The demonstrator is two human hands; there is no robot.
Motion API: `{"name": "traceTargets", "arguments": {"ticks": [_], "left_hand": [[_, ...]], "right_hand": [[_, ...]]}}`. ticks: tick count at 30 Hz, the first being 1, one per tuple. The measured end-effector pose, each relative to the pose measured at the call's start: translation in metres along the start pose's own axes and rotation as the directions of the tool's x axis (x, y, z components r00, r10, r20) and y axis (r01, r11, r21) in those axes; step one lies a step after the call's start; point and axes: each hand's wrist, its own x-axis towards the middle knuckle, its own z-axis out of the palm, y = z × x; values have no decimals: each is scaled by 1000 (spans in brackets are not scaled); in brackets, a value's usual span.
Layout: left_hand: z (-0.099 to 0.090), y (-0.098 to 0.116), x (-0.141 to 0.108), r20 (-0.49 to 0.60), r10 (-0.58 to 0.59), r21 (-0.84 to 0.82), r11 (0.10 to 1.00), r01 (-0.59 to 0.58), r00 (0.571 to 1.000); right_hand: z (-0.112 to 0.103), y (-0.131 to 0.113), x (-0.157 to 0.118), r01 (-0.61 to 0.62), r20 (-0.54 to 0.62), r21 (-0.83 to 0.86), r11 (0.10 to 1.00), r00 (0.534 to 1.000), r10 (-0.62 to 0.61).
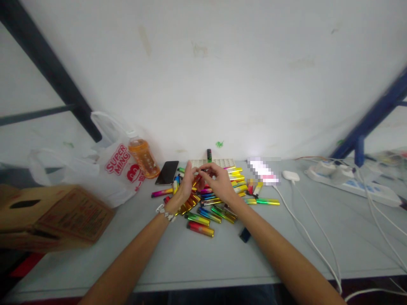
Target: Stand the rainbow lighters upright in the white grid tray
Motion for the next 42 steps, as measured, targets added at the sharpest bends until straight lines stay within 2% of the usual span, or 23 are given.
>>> {"name": "traceTargets", "arguments": {"ticks": [2, 3, 5, 7, 10, 12, 15, 18, 20, 30, 38, 42], "left_hand": [[-11, 1, 2, -113, 154, 265, 957, -120, 982], [-17, 2, 2, -122, 248, 434, 884, -173, 961], [-30, 3, 1, -26, 340, 670, 704, -236, 940], [-38, 4, -1, 151, 312, 770, 558, -310, 938], [-39, 3, -6, 342, 193, 803, 448, -393, 919], [-36, 1, -8, 388, 142, 819, 400, -411, 911], [-33, -3, -10, 408, 134, 838, 339, -429, 903], [-33, -6, -9, 398, 134, 859, 292, -420, 907], [-34, -7, -8, 389, 116, 874, 266, -406, 914], [-32, -7, -5, 334, 42, 912, 239, -334, 942], [-28, -9, -4, 247, 76, 948, 188, -257, 966], [-30, -9, -4, 220, 105, 949, 207, -238, 970]], "right_hand": [[-7, 1, 12, 23, -54, -27, 999, 998, -24], [-11, 2, 21, 39, -92, -71, 997, 995, -45], [-19, 4, 42, 55, -111, -183, 982, 991, -76], [-23, 8, 66, 77, -85, -303, 950, 991, -107], [-22, 17, 99, 91, 13, -479, 873, 995, -97], [-17, 22, 115, 116, 84, -612, 783, 993, -81], [-8, 26, 127, 151, 171, -777, 611, 985, -27], [-2, 30, 129, 173, 206, -855, 489, 979, 13], [0, 32, 129, 174, 209, -868, 465, 978, 24], [-5, 43, 135, 173, 209, -875, 451, 977, 30], [-11, 45, 136, 196, 224, -873, 447, 974, 11], [-15, 50, 137, 217, 245, -865, 452, 970, 3]]}}
